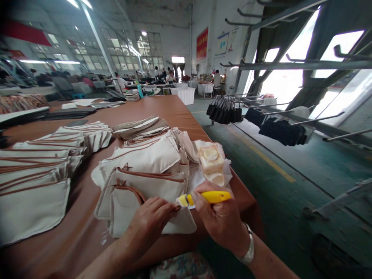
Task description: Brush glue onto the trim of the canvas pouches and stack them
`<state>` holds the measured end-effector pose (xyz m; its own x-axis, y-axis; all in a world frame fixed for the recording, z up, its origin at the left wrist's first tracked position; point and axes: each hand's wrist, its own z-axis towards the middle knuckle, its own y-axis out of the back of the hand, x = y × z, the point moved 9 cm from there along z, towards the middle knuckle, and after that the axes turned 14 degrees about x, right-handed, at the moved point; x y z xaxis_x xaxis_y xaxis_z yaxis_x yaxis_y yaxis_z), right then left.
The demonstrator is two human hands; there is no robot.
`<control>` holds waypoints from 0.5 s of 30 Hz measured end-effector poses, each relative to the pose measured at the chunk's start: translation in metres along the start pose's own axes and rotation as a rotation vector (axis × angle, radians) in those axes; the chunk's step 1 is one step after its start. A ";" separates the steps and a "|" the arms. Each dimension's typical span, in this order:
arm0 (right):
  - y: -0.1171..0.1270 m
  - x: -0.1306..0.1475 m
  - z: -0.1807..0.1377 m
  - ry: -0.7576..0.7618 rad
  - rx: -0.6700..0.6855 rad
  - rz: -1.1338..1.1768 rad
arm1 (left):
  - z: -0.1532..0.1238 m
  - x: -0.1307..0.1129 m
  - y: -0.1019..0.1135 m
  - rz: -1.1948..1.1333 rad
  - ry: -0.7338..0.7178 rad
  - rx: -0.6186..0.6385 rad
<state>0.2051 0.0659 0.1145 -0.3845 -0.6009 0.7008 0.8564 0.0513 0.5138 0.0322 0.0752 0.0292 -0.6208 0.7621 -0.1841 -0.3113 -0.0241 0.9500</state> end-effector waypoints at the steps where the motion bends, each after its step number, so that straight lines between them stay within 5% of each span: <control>1: -0.004 0.003 0.002 0.008 0.072 -0.014 | 0.000 -0.003 -0.001 0.025 -0.002 0.000; 15: -0.008 0.013 0.014 0.010 0.194 -0.217 | -0.003 -0.023 -0.010 0.135 -0.041 0.030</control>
<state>0.1886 0.0686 0.1265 -0.5475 -0.6220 0.5598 0.6720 0.0717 0.7370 0.0477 0.0563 0.0230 -0.6256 0.7789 -0.0444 -0.2049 -0.1092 0.9727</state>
